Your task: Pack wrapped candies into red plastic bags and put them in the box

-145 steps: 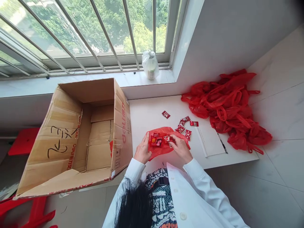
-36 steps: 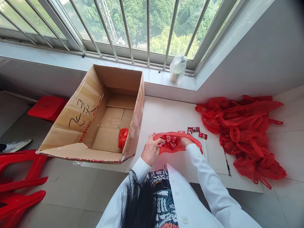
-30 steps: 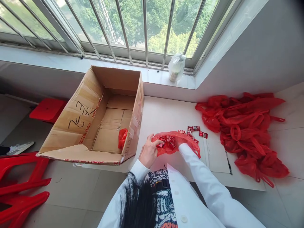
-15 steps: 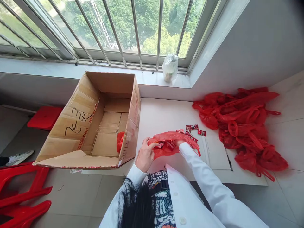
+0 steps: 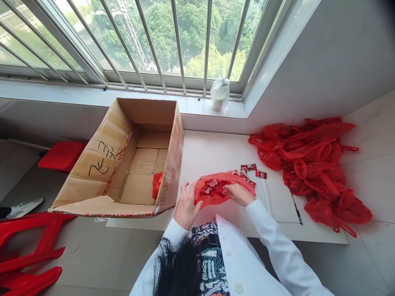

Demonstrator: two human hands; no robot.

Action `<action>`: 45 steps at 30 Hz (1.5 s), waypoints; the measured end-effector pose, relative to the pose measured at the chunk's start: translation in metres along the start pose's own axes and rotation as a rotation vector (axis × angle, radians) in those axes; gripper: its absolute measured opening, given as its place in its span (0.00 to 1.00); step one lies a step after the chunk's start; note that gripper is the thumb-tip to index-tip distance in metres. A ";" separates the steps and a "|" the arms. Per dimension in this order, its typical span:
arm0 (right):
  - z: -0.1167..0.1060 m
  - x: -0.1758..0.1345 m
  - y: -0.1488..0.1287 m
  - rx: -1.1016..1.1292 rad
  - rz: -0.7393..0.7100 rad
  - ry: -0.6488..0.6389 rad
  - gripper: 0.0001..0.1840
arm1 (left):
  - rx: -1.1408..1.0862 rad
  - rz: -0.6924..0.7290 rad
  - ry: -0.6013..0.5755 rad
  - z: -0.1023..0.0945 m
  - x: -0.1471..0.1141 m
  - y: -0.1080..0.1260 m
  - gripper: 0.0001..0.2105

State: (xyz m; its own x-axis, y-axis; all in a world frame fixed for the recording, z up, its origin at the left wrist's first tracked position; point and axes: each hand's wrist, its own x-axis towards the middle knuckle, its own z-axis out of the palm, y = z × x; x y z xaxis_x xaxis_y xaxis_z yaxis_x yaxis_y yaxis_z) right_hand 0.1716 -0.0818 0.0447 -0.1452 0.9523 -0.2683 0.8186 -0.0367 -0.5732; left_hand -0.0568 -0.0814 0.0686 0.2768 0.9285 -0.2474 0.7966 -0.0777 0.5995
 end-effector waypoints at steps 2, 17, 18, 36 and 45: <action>-0.016 -0.023 -0.008 0.046 -0.029 0.002 0.09 | 0.018 -0.054 -0.004 -0.001 -0.009 -0.006 0.30; -0.026 -0.059 0.019 0.311 0.319 0.468 0.14 | -0.237 0.084 0.145 -0.018 -0.002 -0.005 0.15; -0.032 -0.056 0.014 0.404 0.274 0.495 0.16 | -0.263 0.101 0.167 -0.023 0.000 -0.002 0.15; -0.004 -0.080 -0.021 0.630 0.224 0.487 0.17 | -0.342 0.208 0.039 -0.005 -0.048 -0.016 0.09; -0.015 -0.071 -0.048 0.496 0.088 0.643 0.12 | -0.303 0.253 0.213 -0.031 -0.027 -0.003 0.07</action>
State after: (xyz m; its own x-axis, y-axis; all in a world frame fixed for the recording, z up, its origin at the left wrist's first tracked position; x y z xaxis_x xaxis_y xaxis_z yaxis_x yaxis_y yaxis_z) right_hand 0.1508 -0.1427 0.1034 0.3787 0.9219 0.0819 0.4493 -0.1058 -0.8871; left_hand -0.0830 -0.0956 0.0971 0.3008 0.9504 0.0787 0.5156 -0.2315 0.8250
